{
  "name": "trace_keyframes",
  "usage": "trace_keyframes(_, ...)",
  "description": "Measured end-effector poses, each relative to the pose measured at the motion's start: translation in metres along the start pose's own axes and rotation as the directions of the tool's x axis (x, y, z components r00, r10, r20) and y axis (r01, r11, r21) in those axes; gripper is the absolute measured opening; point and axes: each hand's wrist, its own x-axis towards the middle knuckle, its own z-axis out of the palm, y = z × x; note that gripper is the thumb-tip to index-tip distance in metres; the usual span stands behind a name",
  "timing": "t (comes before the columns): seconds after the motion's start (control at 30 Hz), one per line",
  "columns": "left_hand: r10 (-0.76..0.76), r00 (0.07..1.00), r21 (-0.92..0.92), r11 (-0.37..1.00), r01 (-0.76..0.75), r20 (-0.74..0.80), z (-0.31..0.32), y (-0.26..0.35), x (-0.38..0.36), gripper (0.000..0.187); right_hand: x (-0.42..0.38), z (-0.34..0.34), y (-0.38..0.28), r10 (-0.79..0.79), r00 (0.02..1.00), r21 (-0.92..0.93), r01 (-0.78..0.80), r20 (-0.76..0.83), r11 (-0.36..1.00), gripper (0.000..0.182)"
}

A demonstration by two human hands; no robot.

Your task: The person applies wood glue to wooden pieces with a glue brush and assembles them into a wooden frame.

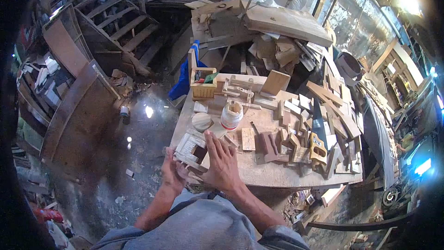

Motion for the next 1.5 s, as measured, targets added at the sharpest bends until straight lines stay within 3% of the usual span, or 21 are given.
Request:
trace_keyframes(0.07,-0.048,0.990,0.088,0.994,0.059,-0.131,-0.009,0.004,0.000,0.072,-0.003,0.006,0.009,0.031,0.997,0.091,-0.037,0.071,0.995,0.130)
trace_keyframes(0.17,-0.101,0.987,0.094,0.989,0.113,-0.123,-0.023,0.009,-0.003,0.068,-0.010,0.023,0.022,0.016,0.997,0.142,-0.027,0.081,0.989,0.121)
trace_keyframes(0.27,-0.037,0.981,0.169,0.983,0.070,-0.192,-0.040,0.001,-0.004,0.059,-0.013,0.035,0.028,0.019,0.987,0.183,-0.049,0.159,0.982,0.119)
trace_keyframes(0.37,-0.016,0.989,0.296,0.953,0.061,-0.150,-0.034,0.012,-0.011,0.054,-0.012,0.044,0.035,-0.005,0.984,0.158,-0.024,0.178,0.987,0.127)
trace_keyframes(0.47,0.039,0.978,0.503,0.862,0.071,-0.206,-0.038,0.012,-0.005,0.056,-0.011,0.046,0.039,-0.050,0.989,0.154,0.027,0.142,0.988,0.127)
trace_keyframes(0.57,0.124,0.980,0.655,0.756,0.010,-0.158,-0.035,0.018,0.001,0.062,-0.008,0.050,0.043,-0.046,0.990,0.173,0.023,0.134,0.985,0.126)
trace_keyframes(0.67,0.143,0.978,0.708,0.706,0.006,-0.151,-0.033,0.021,0.007,0.058,-0.006,0.059,0.046,-0.062,0.992,0.187,0.040,0.110,0.982,0.125)
trace_keyframes(0.77,0.129,0.985,0.742,0.670,0.001,-0.117,-0.020,0.035,0.004,0.067,-0.003,0.062,0.044,-0.065,0.990,0.168,0.044,0.121,0.985,0.123)
trace_keyframes(0.87,0.164,0.981,0.841,0.541,0.003,-0.109,-0.027,0.042,0.009,0.067,0.000,0.069,0.043,-0.070,0.990,0.152,0.050,0.124,0.987,0.121)
trace_keyframes(1.27,0.085,0.989,0.847,0.529,0.059,-0.122,-0.047,0.047,0.021,0.063,0.009,0.077,0.030,-0.054,0.988,0.145,0.033,0.145,0.989,0.122)
trace_keyframes(1.5,0.041,0.996,0.796,0.603,0.043,-0.085,-0.045,0.048,0.023,0.066,0.014,0.069,0.026,-0.065,0.971,0.066,0.051,0.232,0.996,0.123)
